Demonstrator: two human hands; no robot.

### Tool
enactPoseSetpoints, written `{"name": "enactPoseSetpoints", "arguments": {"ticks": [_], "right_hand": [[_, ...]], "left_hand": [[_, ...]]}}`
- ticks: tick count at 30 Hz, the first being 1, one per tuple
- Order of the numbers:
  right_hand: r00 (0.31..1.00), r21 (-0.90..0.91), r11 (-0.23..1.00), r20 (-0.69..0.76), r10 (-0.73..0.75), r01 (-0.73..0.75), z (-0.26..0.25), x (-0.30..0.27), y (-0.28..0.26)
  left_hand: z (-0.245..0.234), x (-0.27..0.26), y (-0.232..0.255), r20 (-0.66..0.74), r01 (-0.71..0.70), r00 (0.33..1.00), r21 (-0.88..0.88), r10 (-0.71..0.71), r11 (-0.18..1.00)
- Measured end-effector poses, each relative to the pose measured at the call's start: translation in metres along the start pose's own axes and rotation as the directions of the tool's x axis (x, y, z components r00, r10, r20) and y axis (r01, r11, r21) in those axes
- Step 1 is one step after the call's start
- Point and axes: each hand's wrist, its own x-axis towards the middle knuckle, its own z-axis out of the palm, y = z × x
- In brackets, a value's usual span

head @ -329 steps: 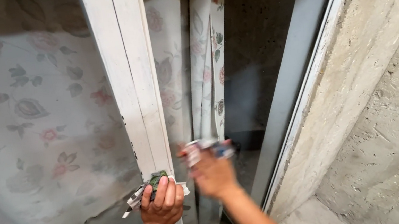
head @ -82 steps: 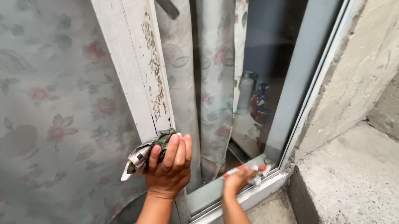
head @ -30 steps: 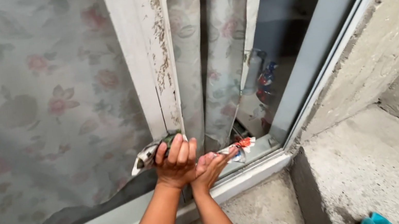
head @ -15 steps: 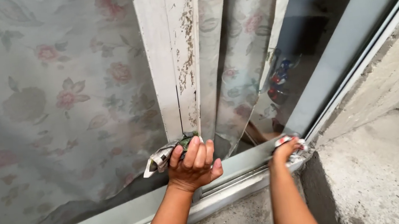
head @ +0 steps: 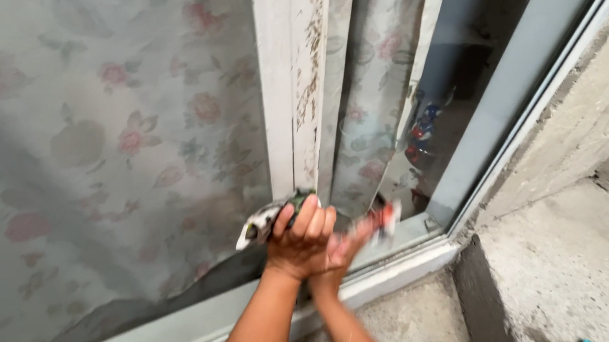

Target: Cleaning the glass and frame of a sliding door using a cloth and newspaper.

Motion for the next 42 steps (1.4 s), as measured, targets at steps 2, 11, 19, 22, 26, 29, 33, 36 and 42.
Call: {"name": "enactPoseSetpoints", "arguments": {"ticks": [2, 11, 19, 22, 26, 29, 33, 36, 42], "right_hand": [[0.996, -0.073, 0.994, 0.018, -0.085, 0.086, 0.006, 0.038, -0.016], [0.957, -0.226, 0.933, 0.149, -0.25, 0.279, 0.013, 0.051, -0.007], [0.99, -0.237, 0.97, 0.142, -0.016, 0.05, -0.01, -0.05, 0.088], [0.98, -0.007, 0.984, 0.091, 0.177, -0.177, -0.011, -0.067, 0.103], [0.936, -0.254, 0.915, 0.079, 0.344, -0.314, -0.017, -0.106, 0.136], [0.876, -0.24, 0.857, 0.046, 0.48, -0.457, -0.018, -0.106, 0.139], [0.992, -0.088, 0.996, 0.115, 0.044, -0.034, -0.021, -0.061, 0.077], [0.974, -0.169, 0.984, 0.224, -0.013, 0.052, 0.0, 0.006, 0.044], [0.859, -0.249, 0.846, 0.345, -0.378, 0.472, 0.018, 0.116, -0.049]], "left_hand": [[-0.006, 0.002, 0.002, 0.047, 0.023, 0.999, -0.042, -0.021, 0.999], [-0.044, 0.031, -0.003, 0.278, 0.125, 0.959, -0.22, -0.061, 0.968], [-0.057, 0.042, -0.008, 0.423, 0.091, 0.906, -0.199, 0.002, 0.976], [-0.06, 0.048, -0.009, 0.455, 0.125, 0.891, -0.233, -0.006, 0.964], [-0.06, 0.043, -0.01, 0.449, 0.073, 0.894, -0.159, 0.006, 0.985], [-0.057, 0.04, -0.011, 0.429, 0.05, 0.903, -0.142, 0.016, 0.989], [-0.056, 0.039, -0.013, 0.436, 0.041, 0.899, -0.17, 0.037, 0.985], [-0.055, 0.038, -0.01, 0.418, 0.043, 0.908, -0.151, 0.024, 0.988], [-0.075, 0.076, 0.003, 0.427, 0.038, 0.904, -0.076, -0.002, 0.996]]}}
